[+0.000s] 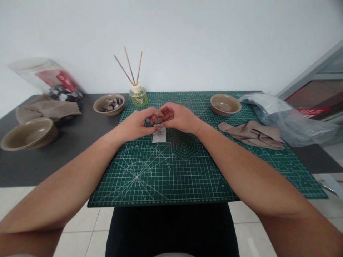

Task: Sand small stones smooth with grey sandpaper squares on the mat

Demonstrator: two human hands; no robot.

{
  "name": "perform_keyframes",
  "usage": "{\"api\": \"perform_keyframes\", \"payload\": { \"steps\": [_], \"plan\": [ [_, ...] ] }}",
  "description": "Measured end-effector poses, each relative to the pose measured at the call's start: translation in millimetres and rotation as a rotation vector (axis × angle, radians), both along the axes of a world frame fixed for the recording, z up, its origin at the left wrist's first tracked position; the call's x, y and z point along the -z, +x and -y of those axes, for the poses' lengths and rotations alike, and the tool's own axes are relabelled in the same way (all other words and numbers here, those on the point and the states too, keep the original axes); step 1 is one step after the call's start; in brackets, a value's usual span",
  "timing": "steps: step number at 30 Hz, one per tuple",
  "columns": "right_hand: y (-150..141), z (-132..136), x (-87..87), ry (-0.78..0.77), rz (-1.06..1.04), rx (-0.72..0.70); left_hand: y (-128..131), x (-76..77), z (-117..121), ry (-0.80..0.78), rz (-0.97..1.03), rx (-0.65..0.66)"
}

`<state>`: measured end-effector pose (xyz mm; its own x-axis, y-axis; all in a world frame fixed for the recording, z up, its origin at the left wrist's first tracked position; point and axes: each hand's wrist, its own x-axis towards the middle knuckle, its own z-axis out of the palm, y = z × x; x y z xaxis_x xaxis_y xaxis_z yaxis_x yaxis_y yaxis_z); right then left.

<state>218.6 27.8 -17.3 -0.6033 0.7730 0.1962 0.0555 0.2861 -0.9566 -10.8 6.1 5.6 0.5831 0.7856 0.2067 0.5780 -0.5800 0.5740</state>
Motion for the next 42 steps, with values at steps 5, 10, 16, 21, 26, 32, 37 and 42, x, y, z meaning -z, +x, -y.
{"api": "perform_keyframes", "payload": {
  "steps": [5, 10, 16, 21, 26, 32, 37, 42],
  "plan": [
    [-4.6, -1.5, 4.6, -0.096, -0.116, 0.031, 1.7, -0.8, 1.8, 0.034, 0.013, -0.017],
    [-0.7, 0.0, -0.3, 0.017, 0.110, 0.100, 1.2, -1.7, 4.1, 0.035, 0.087, -0.138],
    [1.3, 8.7, -10.5, 0.364, 0.578, 0.018, 0.5, 4.1, -1.7, 0.032, 0.208, -0.289],
    [-1.0, 13.3, -10.2, 0.429, 0.675, 0.029, 2.6, 6.8, -3.1, -0.123, 0.281, -0.297],
    [-1.2, 14.3, -11.4, 0.392, 0.676, 0.053, 3.9, 4.3, -2.2, -0.074, 0.231, -0.286],
    [-1.6, 8.4, -8.7, 0.137, 0.424, 0.106, 2.5, 9.6, -5.5, -0.174, 0.364, -0.248],
    [-2.5, 6.2, -9.4, 0.007, 0.155, 0.176, 2.7, 11.4, -6.0, -0.230, 0.485, -0.323],
    [-2.5, 11.4, -14.4, 0.329, 0.203, 0.376, 5.5, 8.4, -1.8, -0.332, 0.537, -0.321]
  ]
}}
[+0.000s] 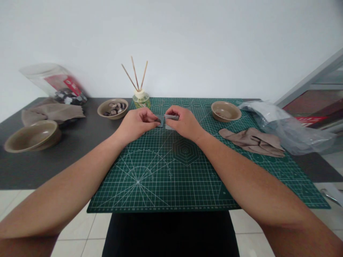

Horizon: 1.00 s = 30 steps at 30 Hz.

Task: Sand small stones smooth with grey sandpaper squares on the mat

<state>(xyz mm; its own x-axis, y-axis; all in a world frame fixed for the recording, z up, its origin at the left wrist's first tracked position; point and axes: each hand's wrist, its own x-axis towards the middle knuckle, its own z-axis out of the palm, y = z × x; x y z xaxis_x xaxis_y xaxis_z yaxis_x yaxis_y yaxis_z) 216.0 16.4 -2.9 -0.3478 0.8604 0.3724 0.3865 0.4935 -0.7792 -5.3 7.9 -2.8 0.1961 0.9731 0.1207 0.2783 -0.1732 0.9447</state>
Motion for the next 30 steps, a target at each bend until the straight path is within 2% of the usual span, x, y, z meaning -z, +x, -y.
{"api": "perform_keyframes", "payload": {
  "steps": [2, 5, 12, 17, 23, 30],
  "plan": [
    [-0.9, 2.7, -1.8, 0.133, 0.096, 0.029, 1.2, -0.4, 1.2, -0.003, 0.012, 0.010],
    [-3.7, 6.4, -3.6, 0.207, 0.212, -0.014, 1.9, 0.0, 1.5, 0.010, 0.010, 0.003],
    [-7.4, 13.0, -6.7, 0.245, 0.382, -0.088, 1.1, -2.5, 2.5, 0.008, -0.029, -0.044],
    [-8.0, 15.8, -10.2, 0.307, 0.455, -0.141, 2.6, -3.5, 2.7, 0.025, 0.017, -0.066],
    [-7.9, 15.2, -12.2, 0.299, 0.538, -0.071, 4.5, -4.3, 2.2, 0.069, 0.052, -0.097],
    [-9.6, 17.9, -14.4, 0.334, 0.564, -0.056, 5.2, -5.1, 3.6, 0.105, 0.062, -0.058]
  ]
}}
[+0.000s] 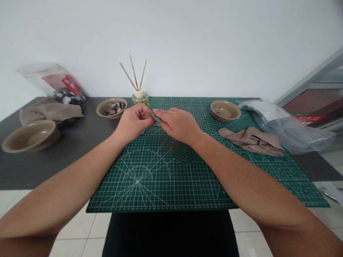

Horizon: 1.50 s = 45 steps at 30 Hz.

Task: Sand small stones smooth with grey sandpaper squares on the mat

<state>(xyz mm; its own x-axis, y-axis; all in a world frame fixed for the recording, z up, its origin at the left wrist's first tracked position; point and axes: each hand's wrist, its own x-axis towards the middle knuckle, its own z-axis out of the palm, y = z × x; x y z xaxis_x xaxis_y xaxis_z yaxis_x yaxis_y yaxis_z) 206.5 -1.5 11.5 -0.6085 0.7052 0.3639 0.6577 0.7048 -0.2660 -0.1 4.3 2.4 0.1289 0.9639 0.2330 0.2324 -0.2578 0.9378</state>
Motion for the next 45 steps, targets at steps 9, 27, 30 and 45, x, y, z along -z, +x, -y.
{"api": "perform_keyframes", "payload": {
  "steps": [9, 27, 30, 45],
  "plan": [
    [23.5, -13.7, -6.4, 0.075, -0.278, 0.196, -1.3, 1.7, 2.0, 0.092, -0.151, -0.015],
    [87.4, -29.1, -11.8, 0.046, -0.160, 0.405, -5.7, 4.3, -5.0, 0.104, -0.251, 0.053],
    [96.0, -15.1, 3.6, 0.014, -0.082, 0.498, -6.4, 6.3, -6.7, 0.112, -0.258, 0.055],
    [92.5, 2.5, 19.5, -0.157, 0.138, 0.526, -6.8, 6.0, -7.3, 0.099, -0.273, 0.074]
  ]
}}
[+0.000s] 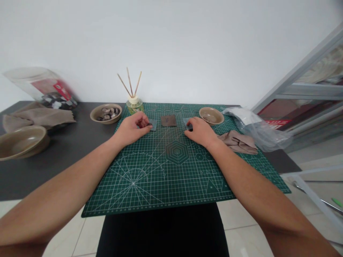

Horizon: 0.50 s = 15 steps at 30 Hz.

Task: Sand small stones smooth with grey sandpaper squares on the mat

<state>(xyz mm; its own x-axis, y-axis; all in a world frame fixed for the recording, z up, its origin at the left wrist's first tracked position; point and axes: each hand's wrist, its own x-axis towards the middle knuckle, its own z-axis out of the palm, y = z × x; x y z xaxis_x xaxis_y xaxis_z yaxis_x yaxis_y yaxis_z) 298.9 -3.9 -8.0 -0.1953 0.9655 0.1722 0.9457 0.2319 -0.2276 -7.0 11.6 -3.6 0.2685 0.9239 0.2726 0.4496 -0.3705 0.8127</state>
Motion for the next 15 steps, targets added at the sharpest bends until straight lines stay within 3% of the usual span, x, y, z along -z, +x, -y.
{"api": "perform_keyframes", "payload": {
  "steps": [11, 15],
  "plan": [
    [-14.9, -3.0, 4.6, 0.007, 0.114, 0.007, 2.3, -0.4, 0.1, 0.009, -0.017, 0.017],
    [-23.4, -7.5, 1.4, -0.007, 0.132, -0.085, 2.7, -1.6, 0.2, -0.012, -0.016, 0.020]
  ]
}}
